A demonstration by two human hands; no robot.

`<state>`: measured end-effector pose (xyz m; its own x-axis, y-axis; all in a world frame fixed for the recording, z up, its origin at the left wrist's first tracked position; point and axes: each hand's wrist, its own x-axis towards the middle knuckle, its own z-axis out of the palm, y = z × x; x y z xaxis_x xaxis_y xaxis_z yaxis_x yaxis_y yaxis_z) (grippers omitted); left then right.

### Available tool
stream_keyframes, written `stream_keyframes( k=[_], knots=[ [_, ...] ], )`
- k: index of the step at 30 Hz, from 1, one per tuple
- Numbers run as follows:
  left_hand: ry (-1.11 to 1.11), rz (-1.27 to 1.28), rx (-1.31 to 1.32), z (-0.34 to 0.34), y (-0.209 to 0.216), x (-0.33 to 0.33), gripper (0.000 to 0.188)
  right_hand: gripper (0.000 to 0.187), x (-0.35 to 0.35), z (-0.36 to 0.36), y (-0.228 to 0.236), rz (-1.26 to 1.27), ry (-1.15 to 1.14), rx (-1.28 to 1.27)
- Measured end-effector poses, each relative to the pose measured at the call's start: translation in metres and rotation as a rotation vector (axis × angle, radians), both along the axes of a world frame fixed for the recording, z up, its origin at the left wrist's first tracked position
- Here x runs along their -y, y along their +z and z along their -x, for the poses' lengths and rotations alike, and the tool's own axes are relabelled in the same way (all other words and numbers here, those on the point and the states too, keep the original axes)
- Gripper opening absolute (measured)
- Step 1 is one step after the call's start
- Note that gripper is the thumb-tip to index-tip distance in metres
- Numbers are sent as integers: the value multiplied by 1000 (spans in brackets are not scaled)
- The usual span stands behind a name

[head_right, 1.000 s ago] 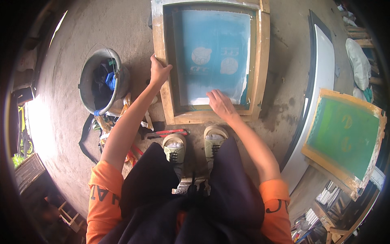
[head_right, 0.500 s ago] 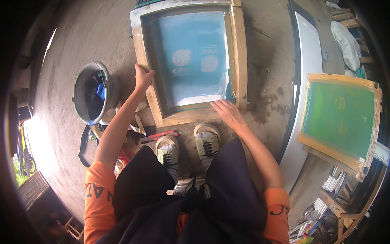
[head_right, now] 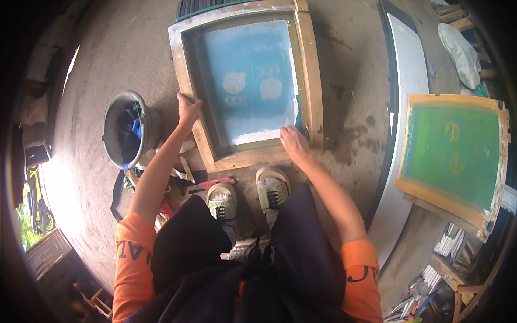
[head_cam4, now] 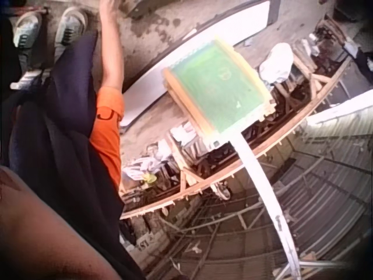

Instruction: The person applies white tape to the edges of a wooden frame containing a blue screen. They smooth the tape along each side, peel off excess pieces, and discard them into a nearby bucket. The person repeats this process around the frame's perimeter.

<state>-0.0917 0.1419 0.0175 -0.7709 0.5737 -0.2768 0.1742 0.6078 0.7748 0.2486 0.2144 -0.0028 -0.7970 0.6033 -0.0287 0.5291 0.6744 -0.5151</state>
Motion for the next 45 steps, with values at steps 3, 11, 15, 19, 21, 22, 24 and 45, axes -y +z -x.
stream_keyframes(
  k=[3,11,15,19,21,22,24,45],
  knots=[
    [-2,29,-28,9,-5,5,79,15,5,4,7,14,-51,-76],
    [-540,-143,-866,-53,46,22,75,8,-20,-98,61,73,-810,21],
    [-1237,-91,-890,-105,17,27,49,16,-8,-118,34,-197,-812,102],
    [-1325,-134,-820,-152,-8,17,42,15,-6,-91,18,-134,-802,-100],
    [-1265,-123,-833,-154,-20,18,40,14,-4,-79,15,-111,-771,-173],
    [-1232,-120,-838,-156,-25,17,40,15,-5,-79,16,-120,-753,-191],
    [-1184,-197,-843,-153,-28,17,35,16,-7,-80,17,-133,-715,-228],
    [-1138,-346,-398,-222,2,-34,19,16,-7,-106,14,215,-886,-405]
  ],
)
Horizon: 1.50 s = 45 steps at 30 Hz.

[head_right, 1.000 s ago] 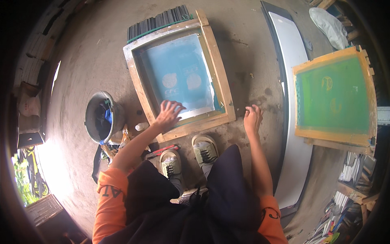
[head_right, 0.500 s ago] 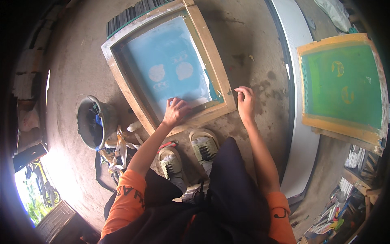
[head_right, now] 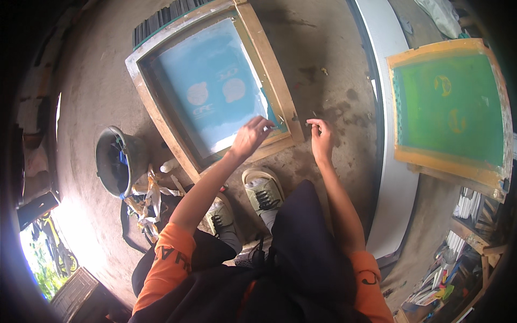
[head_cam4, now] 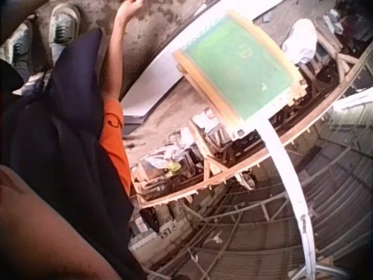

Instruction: The person applies white tape to the edges of a wooden frame containing a blue screen. They smooth the tape along each side, peel off excess pieces, and discard them into a nearby bucket. The person repeats this process around the frame's perimeter.

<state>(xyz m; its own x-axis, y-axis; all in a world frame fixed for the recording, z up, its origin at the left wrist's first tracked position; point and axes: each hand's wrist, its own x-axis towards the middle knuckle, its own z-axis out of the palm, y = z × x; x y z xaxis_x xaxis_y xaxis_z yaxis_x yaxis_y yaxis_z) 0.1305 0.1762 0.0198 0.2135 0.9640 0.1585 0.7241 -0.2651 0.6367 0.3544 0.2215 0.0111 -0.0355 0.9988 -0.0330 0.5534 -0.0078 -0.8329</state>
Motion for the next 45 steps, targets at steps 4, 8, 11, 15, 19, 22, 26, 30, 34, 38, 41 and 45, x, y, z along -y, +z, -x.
stream_keyframes(
  k=[4,8,11,15,19,22,26,30,34,38,41,45],
  knots=[
    [105,-125,-216,-13,-24,-20,33,16,3,-5,3,56,-18,-60],
    [167,-146,-209,-22,-38,-28,38,16,-1,-17,2,72,-6,-28],
    [177,-197,-223,-25,-42,-28,30,16,-3,-22,-2,85,-34,-49],
    [144,-257,-296,-27,-51,-28,19,16,-5,-17,-5,110,-8,-83],
    [110,-264,-307,-22,-53,-27,23,16,-6,-10,0,131,46,-160],
    [90,-246,-281,-15,-47,-30,31,16,-6,-12,3,139,56,-201],
    [102,-256,-251,-15,-42,-31,29,16,-4,-14,-2,164,40,-249],
    [48,-248,-282,-13,-42,-36,25,16,-5,-13,-4,165,47,-257],
    [-53,-281,-372,-3,-49,-37,19,16,-4,-5,3,151,46,-279],
    [-120,-235,-465,3,-47,-40,14,16,-2,-9,5,126,14,-308],
    [-12,-196,-375,5,-43,-34,10,16,0,-12,4,113,-8,-335],
    [214,-84,41,11,-16,-17,7,16,6,-22,6,92,-47,-337]
  ],
)
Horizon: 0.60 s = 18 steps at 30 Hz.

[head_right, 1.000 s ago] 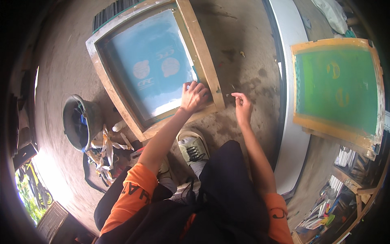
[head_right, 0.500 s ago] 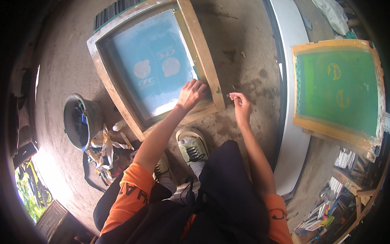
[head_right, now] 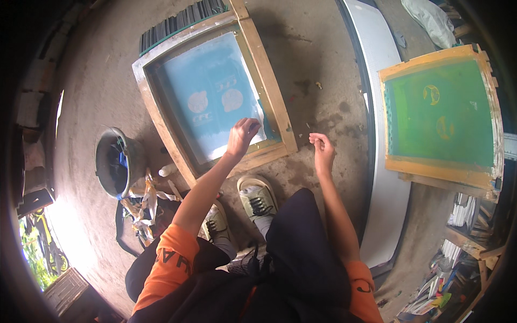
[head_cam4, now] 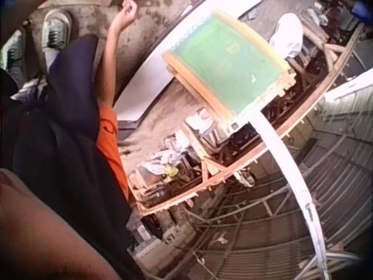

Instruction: The person applies white tape to the edges of a wooden frame containing a blue screen. They smooth the tape along each side, peel off excess pieces, and discard them into a nearby bucket. The person repeats this process around the frame's perimeter.

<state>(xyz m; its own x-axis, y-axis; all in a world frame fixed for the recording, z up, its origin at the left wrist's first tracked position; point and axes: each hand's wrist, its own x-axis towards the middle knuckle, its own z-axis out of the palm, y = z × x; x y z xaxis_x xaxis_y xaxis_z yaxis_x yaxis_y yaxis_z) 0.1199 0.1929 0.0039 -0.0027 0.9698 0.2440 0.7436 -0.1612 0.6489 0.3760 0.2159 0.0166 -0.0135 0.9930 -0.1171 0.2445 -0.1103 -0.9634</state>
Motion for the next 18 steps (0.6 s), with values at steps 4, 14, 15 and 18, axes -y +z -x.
stream_keyframes(
  k=[4,14,15,18],
  knots=[
    [-277,170,224,-37,25,47,16,17,4,-14,-9,42,-87,-10],
    [-38,3,-109,16,0,47,23,13,-3,59,19,-706,356,769],
    [-89,-5,-178,26,-5,42,28,12,-7,66,15,-766,452,812],
    [-213,-27,-310,38,-11,35,34,13,-20,76,-1,-854,593,1002]
  ],
)
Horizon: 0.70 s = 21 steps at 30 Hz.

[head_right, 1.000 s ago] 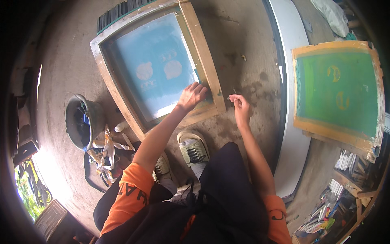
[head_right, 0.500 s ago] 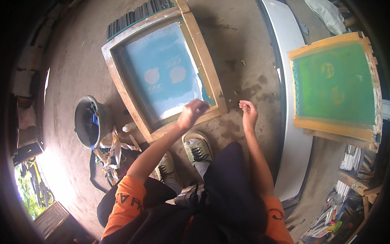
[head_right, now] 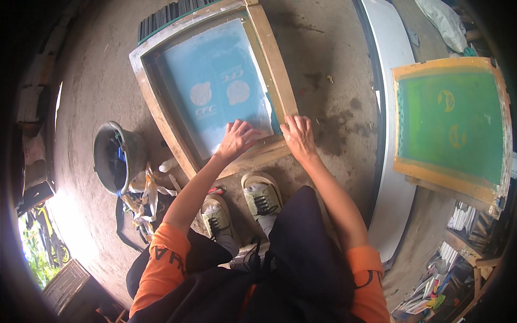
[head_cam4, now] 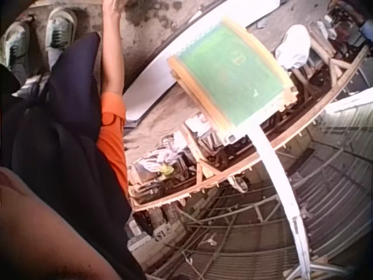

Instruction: The person applies white tape to the edges of a wooden frame containing a blue screen. They smooth the tape along each side, peel off excess pieces, and discard them into a nearby bucket. The person repeats this process around the frame's perimeter.

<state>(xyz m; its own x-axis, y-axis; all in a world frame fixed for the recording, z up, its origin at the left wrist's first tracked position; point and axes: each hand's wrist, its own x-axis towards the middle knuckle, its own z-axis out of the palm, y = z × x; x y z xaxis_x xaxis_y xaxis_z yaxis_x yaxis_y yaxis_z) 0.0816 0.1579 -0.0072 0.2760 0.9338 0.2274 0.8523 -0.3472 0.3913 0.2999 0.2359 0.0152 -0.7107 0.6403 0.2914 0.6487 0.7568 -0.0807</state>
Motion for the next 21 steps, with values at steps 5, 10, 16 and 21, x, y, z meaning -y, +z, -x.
stream_keyframes(
  k=[5,10,16,21],
  knots=[
    [-205,3,-139,0,-1,-7,28,19,-2,7,-10,-55,-109,120],
    [-289,-33,-163,3,-4,-9,20,26,-1,5,-22,-49,-97,98],
    [-353,-61,-243,4,-9,-13,31,22,3,11,-23,-48,-168,47],
    [-381,-132,-308,1,-9,-18,19,21,-1,13,-23,-96,-92,153]
  ],
)
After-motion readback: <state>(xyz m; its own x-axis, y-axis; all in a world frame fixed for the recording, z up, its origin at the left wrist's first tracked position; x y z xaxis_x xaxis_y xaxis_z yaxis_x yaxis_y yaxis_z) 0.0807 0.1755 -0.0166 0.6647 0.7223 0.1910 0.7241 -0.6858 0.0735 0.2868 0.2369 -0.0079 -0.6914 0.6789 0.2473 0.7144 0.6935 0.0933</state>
